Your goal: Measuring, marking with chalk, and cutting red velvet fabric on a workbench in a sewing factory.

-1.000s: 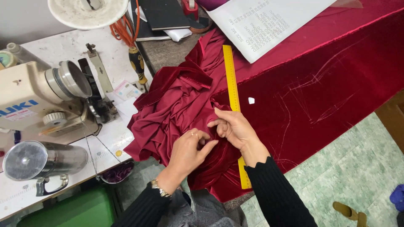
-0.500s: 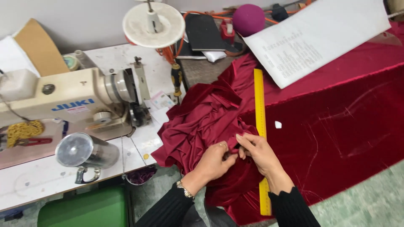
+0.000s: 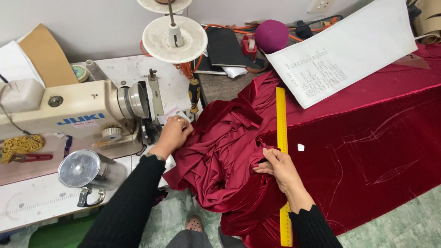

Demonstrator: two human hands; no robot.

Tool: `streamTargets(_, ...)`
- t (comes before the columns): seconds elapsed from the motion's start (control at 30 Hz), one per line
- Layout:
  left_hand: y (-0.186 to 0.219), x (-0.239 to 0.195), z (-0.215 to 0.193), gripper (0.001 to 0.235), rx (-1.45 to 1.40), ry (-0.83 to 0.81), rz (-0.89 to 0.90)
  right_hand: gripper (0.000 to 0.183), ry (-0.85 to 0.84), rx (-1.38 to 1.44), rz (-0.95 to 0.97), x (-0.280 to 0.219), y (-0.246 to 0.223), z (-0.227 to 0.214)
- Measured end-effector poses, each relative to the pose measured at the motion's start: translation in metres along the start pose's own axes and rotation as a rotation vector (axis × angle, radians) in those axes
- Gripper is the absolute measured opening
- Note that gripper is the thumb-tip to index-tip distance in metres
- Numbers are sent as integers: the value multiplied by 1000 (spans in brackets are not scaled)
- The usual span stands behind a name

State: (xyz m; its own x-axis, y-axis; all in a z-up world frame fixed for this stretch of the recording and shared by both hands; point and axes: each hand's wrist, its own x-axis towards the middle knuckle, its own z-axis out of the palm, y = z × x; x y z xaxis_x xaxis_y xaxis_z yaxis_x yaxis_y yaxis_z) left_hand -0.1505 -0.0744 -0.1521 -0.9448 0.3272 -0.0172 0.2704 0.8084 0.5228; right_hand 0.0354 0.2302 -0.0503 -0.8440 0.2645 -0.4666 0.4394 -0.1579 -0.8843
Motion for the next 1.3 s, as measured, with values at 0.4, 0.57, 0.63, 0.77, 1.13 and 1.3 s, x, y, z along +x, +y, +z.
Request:
streamTargets(0.4,-10,19,14,27,382,-126,156,19,115,-160,-191,14,-11,16)
streamTargets(0.57,78,9,-71,26,-181,-137,79,19,34,-224,-280,-4,-54,49)
streamTargets(0.63,103,15,-84,22,-293,-127,80,21,-33,-233,-301,-4,-67,69)
streamTargets(0.77,145,14,-95,20,-459,-123,121,50,-239,-241,-252,9,-68,102)
streamTargets(1.13,134,-26,-99,30,-895,-224,80,25,-347,127,-53,34,-53,99)
streamTargets(1.3,126,-73,-82,39,-719,129,96,36,-437,439,16,31,-58,91)
